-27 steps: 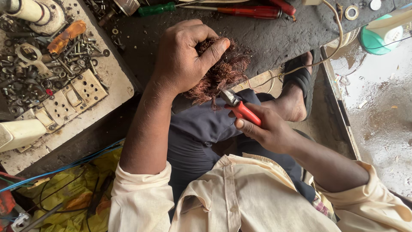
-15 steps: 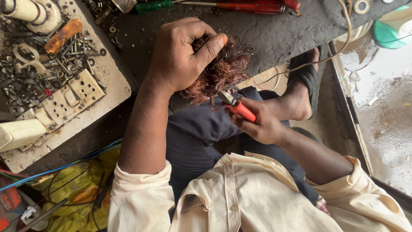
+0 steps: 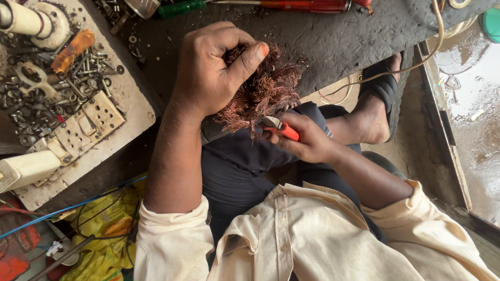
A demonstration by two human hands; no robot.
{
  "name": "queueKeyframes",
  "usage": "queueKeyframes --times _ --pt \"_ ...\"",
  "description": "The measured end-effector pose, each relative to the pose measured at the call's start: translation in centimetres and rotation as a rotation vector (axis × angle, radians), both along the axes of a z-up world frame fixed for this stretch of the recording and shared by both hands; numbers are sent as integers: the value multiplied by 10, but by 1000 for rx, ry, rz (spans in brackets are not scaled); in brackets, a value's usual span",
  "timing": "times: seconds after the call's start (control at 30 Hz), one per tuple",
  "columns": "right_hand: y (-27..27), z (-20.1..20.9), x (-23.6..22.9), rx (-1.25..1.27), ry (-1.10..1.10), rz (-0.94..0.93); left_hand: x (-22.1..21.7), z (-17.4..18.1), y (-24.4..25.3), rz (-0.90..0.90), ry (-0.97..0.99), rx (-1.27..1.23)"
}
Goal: The person uses red-handled pliers to repeatedly cut a bundle of copper wire into small pieces. The person holds the wire with the left hand and cuts with the right hand, occasionally adjusting the bundle.
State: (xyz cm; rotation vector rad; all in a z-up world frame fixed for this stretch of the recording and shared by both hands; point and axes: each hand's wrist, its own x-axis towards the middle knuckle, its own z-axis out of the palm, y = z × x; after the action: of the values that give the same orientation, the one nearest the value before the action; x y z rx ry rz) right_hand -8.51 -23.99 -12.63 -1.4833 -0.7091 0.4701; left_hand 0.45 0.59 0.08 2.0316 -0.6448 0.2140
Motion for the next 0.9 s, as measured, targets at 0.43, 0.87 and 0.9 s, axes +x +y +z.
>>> queueKeyframes --times 0.43,0.87,0.9 --pt "-19 89 -53 -524 5 -158 -5 3 -3 13 -55 2" --pt "-2 112 -48 -658 -18 -241 -8 3 -5 45 -162 7" --pt "-1 113 -47 -655 -43 -243 -7 2 -6 43 -169 3"
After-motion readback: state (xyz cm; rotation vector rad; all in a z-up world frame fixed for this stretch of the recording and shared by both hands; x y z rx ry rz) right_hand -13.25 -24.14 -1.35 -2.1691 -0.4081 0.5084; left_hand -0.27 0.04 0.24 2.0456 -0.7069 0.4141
